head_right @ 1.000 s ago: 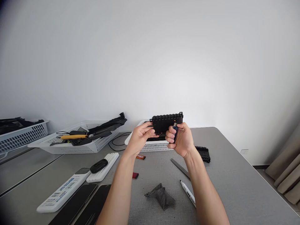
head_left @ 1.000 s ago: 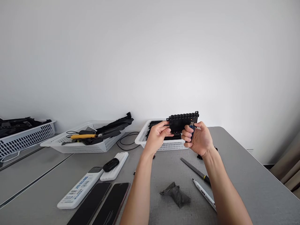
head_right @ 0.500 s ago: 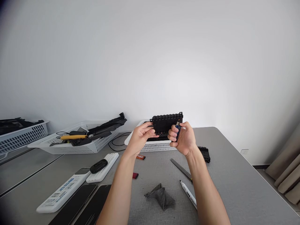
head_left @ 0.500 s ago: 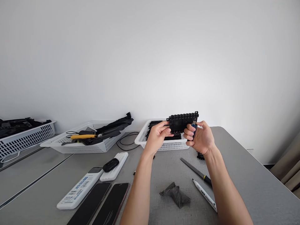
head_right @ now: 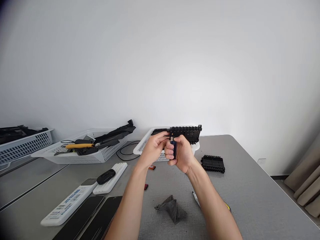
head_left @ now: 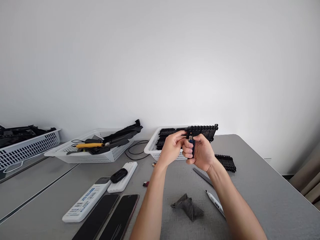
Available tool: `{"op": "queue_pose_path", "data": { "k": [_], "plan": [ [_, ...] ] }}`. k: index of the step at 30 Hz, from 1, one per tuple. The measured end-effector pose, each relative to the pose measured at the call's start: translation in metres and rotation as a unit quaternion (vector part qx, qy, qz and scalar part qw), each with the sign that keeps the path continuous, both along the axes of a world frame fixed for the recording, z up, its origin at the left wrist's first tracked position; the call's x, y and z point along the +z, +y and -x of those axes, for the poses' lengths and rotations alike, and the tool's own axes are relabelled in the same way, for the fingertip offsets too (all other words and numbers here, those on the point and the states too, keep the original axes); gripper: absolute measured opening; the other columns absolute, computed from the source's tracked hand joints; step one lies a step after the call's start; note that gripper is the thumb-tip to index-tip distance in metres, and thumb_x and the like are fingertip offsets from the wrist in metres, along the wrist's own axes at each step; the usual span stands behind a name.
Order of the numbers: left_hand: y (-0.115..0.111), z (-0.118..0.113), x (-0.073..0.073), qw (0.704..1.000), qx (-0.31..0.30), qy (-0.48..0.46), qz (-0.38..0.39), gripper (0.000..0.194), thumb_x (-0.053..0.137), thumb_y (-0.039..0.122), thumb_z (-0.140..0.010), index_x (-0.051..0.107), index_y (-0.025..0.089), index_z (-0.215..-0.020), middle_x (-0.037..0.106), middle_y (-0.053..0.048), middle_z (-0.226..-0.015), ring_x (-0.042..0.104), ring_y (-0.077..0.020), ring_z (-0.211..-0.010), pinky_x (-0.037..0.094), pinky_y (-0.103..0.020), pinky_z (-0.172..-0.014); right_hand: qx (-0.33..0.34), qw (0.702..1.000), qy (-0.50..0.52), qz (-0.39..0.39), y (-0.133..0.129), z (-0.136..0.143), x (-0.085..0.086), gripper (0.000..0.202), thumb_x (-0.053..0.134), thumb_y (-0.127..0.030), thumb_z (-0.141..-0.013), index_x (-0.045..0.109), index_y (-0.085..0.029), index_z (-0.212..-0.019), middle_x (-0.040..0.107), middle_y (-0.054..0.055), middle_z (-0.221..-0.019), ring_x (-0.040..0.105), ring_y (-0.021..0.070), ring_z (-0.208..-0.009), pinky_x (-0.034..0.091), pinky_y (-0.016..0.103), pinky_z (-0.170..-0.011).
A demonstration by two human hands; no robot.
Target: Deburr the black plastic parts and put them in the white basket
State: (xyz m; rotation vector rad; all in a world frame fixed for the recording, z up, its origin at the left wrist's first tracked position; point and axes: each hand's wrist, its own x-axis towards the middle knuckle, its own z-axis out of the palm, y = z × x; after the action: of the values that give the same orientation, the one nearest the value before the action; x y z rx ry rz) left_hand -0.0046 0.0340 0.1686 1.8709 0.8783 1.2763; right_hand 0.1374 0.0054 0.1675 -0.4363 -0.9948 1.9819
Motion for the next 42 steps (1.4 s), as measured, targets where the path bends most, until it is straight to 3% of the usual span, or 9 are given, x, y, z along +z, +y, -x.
{"op": "queue_pose_path", "data": {
  "k": [9,12,15,18,22,26,32,38,42],
  "plan": [
    [0.002,0.002,-0.002,0.998,0.016,-0.057,0.030,0.031,0.058,0.024,-0.083,0.066,0.016,-0.111,0.075,-0.006,-0.091,0.070,-0.0213,-0.087,0.055,-0.033,-0.081,-0.011,0.999,-0.003,-0.048,-0.008,-0.002,0.007,0.041,0.052,-0.057,-0.079,0.038,-0.020,-0.069,0.032,-0.003,-0.067,0.024,0.0102,-0.056,0.014,0.020,-0.045],
    [0.005,0.004,-0.003,0.988,0.015,-0.139,0.068,0.043,0.069,0.036,-0.079,0.063,0.014,-0.115,0.075,-0.007,-0.092,0.071,-0.0228,-0.083,0.058,-0.037,-0.078,-0.178,0.979,-0.003,-0.096,-0.008,-0.002,0.005,0.043,0.068,-0.049,-0.074,0.036,-0.021,-0.069,0.031,-0.004,-0.067,0.025,0.0099,-0.056,0.015,0.021,-0.046],
    [0.006,0.006,-0.004,0.975,0.020,-0.202,0.087,0.054,0.077,0.041,-0.073,0.060,0.014,-0.117,0.074,-0.006,-0.089,0.071,-0.0217,-0.082,0.059,-0.039,-0.082,-0.413,0.899,0.007,-0.144,0.000,-0.001,-0.002,0.048,0.076,-0.038,-0.071,0.032,-0.022,-0.067,0.026,-0.006,-0.065,0.024,0.0098,-0.057,0.021,0.021,-0.047],
    [0.006,0.007,-0.002,0.965,0.011,-0.243,0.095,0.054,0.080,0.040,-0.070,0.061,0.015,-0.114,0.073,-0.004,-0.090,0.072,-0.0197,-0.083,0.059,-0.039,-0.086,-0.529,0.831,-0.012,-0.172,0.010,-0.001,-0.010,0.046,0.077,-0.037,-0.072,0.034,-0.022,-0.068,0.033,-0.005,-0.068,0.032,0.0102,-0.061,0.034,0.022,-0.055],
    [0.001,0.004,0.003,0.957,-0.019,-0.259,0.133,0.054,0.082,0.038,-0.069,0.060,0.016,-0.113,0.073,-0.004,-0.088,0.073,-0.0214,-0.083,0.061,-0.034,-0.077,-0.522,0.835,-0.010,-0.176,0.019,0.002,-0.016,0.043,0.079,-0.041,-0.070,0.041,-0.022,-0.078,0.048,-0.002,-0.080,0.047,0.0130,-0.074,0.048,0.028,-0.070],
    [-0.006,0.001,0.006,0.964,-0.041,-0.212,0.155,0.060,0.081,0.037,-0.070,0.055,0.018,-0.121,0.073,-0.006,-0.090,0.074,-0.0249,-0.083,0.059,-0.029,-0.063,-0.520,0.836,0.061,-0.165,0.020,0.003,-0.015,0.047,0.079,-0.040,-0.070,0.036,-0.023,-0.078,0.043,-0.005,-0.076,0.047,0.0114,-0.071,0.051,0.030,-0.073],
    [-0.010,-0.003,0.007,0.986,-0.020,-0.095,0.136,0.072,0.075,0.044,-0.077,0.046,0.019,-0.138,0.074,-0.006,-0.087,0.073,-0.0245,-0.087,0.059,-0.033,-0.074,-0.569,0.809,0.063,-0.135,0.023,-0.005,-0.013,0.047,0.079,-0.036,-0.067,0.034,-0.022,-0.076,0.039,-0.006,-0.074,0.040,0.0089,-0.065,0.041,0.021,-0.061],
    [-0.007,-0.003,0.004,0.994,0.020,-0.058,0.090,0.052,0.061,0.058,-0.084,0.067,0.016,-0.114,0.073,-0.009,-0.098,0.070,-0.0254,-0.093,0.059,-0.033,-0.075,-0.619,0.763,-0.021,-0.185,0.026,-0.011,-0.014,0.035,0.071,-0.030,-0.070,0.037,-0.021,-0.074,0.041,-0.006,-0.073,0.040,0.0096,-0.068,0.035,0.024,-0.067],
    [-0.004,0.000,0.001,0.996,0.043,-0.050,0.060,0.050,0.063,0.055,-0.083,0.068,0.016,-0.115,0.073,-0.010,-0.105,0.067,-0.0274,-0.100,0.058,-0.032,-0.072,-0.603,0.766,-0.068,-0.213,0.026,-0.012,-0.015,0.033,0.067,-0.028,-0.073,0.035,-0.022,-0.074,0.040,-0.006,-0.071,0.038,0.0100,-0.067,0.033,0.025,-0.068]
  ]
}}
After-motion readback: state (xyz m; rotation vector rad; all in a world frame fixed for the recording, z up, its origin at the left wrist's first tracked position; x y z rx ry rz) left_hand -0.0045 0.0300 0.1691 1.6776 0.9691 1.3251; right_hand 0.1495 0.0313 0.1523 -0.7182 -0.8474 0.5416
